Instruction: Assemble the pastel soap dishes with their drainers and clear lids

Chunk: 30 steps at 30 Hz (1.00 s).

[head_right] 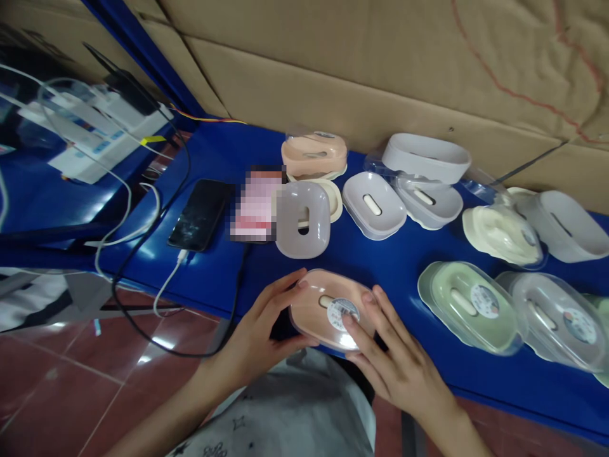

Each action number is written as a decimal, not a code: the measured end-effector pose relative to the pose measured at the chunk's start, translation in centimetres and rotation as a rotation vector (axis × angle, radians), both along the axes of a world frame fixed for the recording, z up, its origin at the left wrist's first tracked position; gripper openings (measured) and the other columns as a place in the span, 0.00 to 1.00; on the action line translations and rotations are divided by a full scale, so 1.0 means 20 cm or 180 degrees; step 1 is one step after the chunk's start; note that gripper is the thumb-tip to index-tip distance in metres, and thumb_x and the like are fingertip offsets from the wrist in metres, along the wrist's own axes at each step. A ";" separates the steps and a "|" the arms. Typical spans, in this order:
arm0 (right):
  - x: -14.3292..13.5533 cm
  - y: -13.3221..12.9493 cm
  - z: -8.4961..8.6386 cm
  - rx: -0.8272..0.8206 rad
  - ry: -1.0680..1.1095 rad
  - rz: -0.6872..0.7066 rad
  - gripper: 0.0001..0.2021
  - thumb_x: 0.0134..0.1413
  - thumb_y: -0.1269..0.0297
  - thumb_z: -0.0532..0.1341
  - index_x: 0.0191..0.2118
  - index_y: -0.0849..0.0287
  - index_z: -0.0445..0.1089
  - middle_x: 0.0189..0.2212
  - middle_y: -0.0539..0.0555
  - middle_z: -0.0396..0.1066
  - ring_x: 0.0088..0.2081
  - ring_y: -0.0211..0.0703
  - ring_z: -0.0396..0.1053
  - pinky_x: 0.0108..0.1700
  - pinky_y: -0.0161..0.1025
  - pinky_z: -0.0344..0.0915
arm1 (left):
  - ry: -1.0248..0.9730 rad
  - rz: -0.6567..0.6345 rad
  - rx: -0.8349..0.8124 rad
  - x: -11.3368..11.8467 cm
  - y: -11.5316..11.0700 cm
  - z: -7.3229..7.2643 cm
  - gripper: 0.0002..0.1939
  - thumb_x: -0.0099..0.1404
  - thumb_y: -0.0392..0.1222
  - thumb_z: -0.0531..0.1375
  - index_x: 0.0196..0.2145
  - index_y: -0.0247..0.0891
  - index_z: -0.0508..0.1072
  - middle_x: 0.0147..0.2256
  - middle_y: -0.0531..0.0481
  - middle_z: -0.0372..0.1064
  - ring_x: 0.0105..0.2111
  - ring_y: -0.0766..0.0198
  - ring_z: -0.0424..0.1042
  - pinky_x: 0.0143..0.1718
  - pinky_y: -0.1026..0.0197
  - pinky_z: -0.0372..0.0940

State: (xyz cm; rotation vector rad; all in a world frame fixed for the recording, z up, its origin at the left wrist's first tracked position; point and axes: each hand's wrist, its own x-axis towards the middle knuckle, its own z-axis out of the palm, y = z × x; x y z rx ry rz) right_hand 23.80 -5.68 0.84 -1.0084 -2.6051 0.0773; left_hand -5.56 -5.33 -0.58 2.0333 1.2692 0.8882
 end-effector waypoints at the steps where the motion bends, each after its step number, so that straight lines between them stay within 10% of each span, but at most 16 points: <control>1: -0.01 -0.01 -0.01 0.0100 -0.0049 -0.0050 0.40 0.70 0.65 0.65 0.79 0.62 0.47 0.79 0.68 0.45 0.76 0.69 0.51 0.67 0.60 0.71 | 0.0003 -0.0003 0.0013 0.00 0.00 0.00 0.44 0.71 0.53 0.69 0.76 0.50 0.53 0.70 0.34 0.61 0.70 0.44 0.67 0.66 0.35 0.70; 7: -0.06 -0.07 -0.03 0.0351 -0.0097 -0.0443 0.46 0.66 0.63 0.69 0.79 0.70 0.45 0.76 0.71 0.52 0.76 0.65 0.55 0.70 0.56 0.68 | -0.0074 -0.0015 0.0006 0.00 0.01 -0.01 0.42 0.71 0.55 0.68 0.74 0.51 0.54 0.71 0.36 0.62 0.70 0.46 0.66 0.67 0.36 0.69; 19: -0.04 -0.18 -0.08 0.0098 0.0683 -0.1074 0.44 0.64 0.62 0.71 0.79 0.52 0.51 0.71 0.65 0.63 0.70 0.63 0.66 0.67 0.60 0.73 | 0.0186 -0.0200 0.0250 0.00 -0.01 0.03 0.39 0.78 0.48 0.63 0.77 0.51 0.49 0.74 0.37 0.55 0.73 0.47 0.60 0.69 0.38 0.66; 30: 0.19 -0.22 -0.11 0.1145 0.0214 -0.2081 0.38 0.67 0.61 0.68 0.77 0.56 0.56 0.75 0.70 0.56 0.73 0.74 0.59 0.67 0.73 0.62 | 0.1437 0.0481 0.1151 0.10 0.10 0.06 0.19 0.78 0.37 0.58 0.64 0.37 0.73 0.63 0.37 0.71 0.65 0.41 0.67 0.65 0.36 0.63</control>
